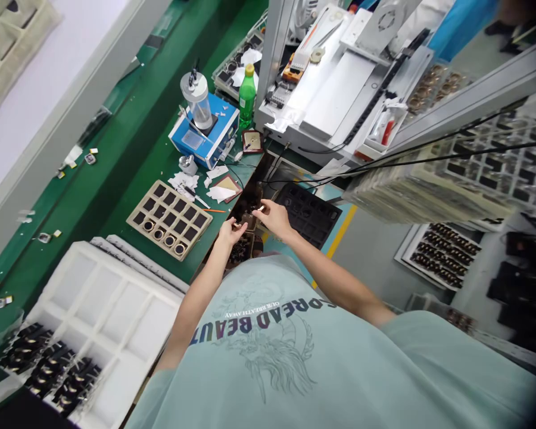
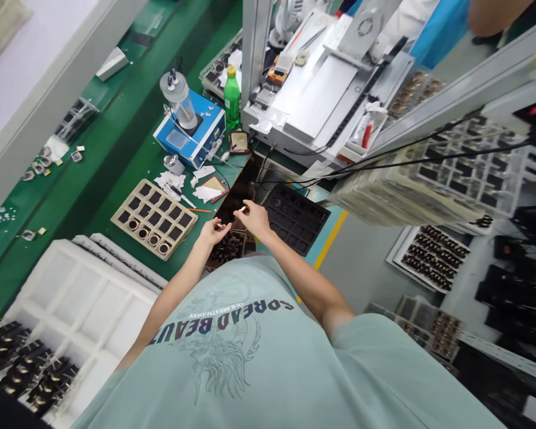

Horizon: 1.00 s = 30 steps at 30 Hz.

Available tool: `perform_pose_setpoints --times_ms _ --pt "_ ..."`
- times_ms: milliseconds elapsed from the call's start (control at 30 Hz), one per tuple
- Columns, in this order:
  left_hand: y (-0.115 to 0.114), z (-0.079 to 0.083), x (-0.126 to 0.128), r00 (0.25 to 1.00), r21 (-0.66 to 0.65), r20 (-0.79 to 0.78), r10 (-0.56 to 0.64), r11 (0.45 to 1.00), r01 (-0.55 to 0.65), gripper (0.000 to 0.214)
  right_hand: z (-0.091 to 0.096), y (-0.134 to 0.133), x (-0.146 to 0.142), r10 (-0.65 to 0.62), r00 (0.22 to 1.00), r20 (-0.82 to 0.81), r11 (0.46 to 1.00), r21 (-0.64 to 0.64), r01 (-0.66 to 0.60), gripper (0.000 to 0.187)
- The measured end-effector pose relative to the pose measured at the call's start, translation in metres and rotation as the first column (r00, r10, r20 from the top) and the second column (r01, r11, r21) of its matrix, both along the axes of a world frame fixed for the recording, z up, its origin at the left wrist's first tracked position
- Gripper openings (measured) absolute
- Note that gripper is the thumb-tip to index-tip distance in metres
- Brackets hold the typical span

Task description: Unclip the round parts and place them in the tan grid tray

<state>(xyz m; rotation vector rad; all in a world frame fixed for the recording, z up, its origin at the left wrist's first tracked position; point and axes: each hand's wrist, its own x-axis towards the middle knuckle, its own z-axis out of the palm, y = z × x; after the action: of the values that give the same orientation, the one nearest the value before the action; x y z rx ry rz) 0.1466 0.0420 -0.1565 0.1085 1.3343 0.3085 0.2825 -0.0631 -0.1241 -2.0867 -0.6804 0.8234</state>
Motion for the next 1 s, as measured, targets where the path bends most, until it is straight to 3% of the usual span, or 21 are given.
perform_pose_setpoints --times_ms 67,167,233,400,533,700,767,867,933,1000 --pt "0.005 -0.006 0.006 1.000 0.011 -0.013 0.008 1.000 -0.008 0.009 -0.003 -0.007 0.002 -0.106 0.962 -0.251 0.991 0.057 0.124 0.042" --pt "0.010 -0.011 0.010 0.999 0.032 -0.026 0.020 0.999 -0.019 0.012 -0.006 -0.019 0.000 -0.201 0.766 -0.611 0.952 0.064 0.300 0.044" --pt "0.011 -0.014 0.012 0.999 0.054 -0.027 0.030 0.998 -0.028 0.014 -0.006 -0.024 -0.002 -0.223 0.658 -0.720 0.930 0.044 0.364 0.042" --pt "0.011 -0.017 0.017 0.998 0.136 -0.010 0.057 0.989 -0.055 0.016 -0.001 -0.026 -0.005 -0.252 0.534 -0.807 0.901 0.005 0.434 0.034" --pt "0.013 -0.015 0.025 1.000 0.228 -0.013 -0.002 0.974 0.005 0.021 0.005 -0.025 -0.003 -0.236 0.493 -0.837 0.895 0.010 0.446 0.035" --pt "0.006 0.006 0.017 0.993 0.242 0.021 -0.113 0.965 0.104 0.011 0.015 -0.028 0.000 -0.180 0.474 -0.862 0.912 0.034 0.408 0.039" --pt "-0.005 0.020 0.003 0.974 0.364 0.055 -0.220 0.913 0.186 0.012 0.017 -0.027 -0.003 -0.176 0.473 -0.863 0.926 0.018 0.378 0.040" --pt "-0.026 0.041 -0.025 0.921 0.629 -0.047 -0.387 0.705 0.329 0.024 0.018 -0.016 -0.019 -0.177 0.498 -0.849 0.957 -0.029 0.290 0.039" --pt "-0.036 0.051 -0.043 0.906 0.726 -0.168 -0.389 0.573 0.380 0.028 0.018 -0.005 -0.036 -0.137 0.530 -0.837 0.981 -0.041 0.189 0.042" --pt "-0.040 0.057 -0.061 0.914 0.771 -0.237 -0.328 0.509 0.383 0.022 0.019 0.006 -0.058 -0.065 0.569 -0.819 0.997 -0.028 0.074 0.047"
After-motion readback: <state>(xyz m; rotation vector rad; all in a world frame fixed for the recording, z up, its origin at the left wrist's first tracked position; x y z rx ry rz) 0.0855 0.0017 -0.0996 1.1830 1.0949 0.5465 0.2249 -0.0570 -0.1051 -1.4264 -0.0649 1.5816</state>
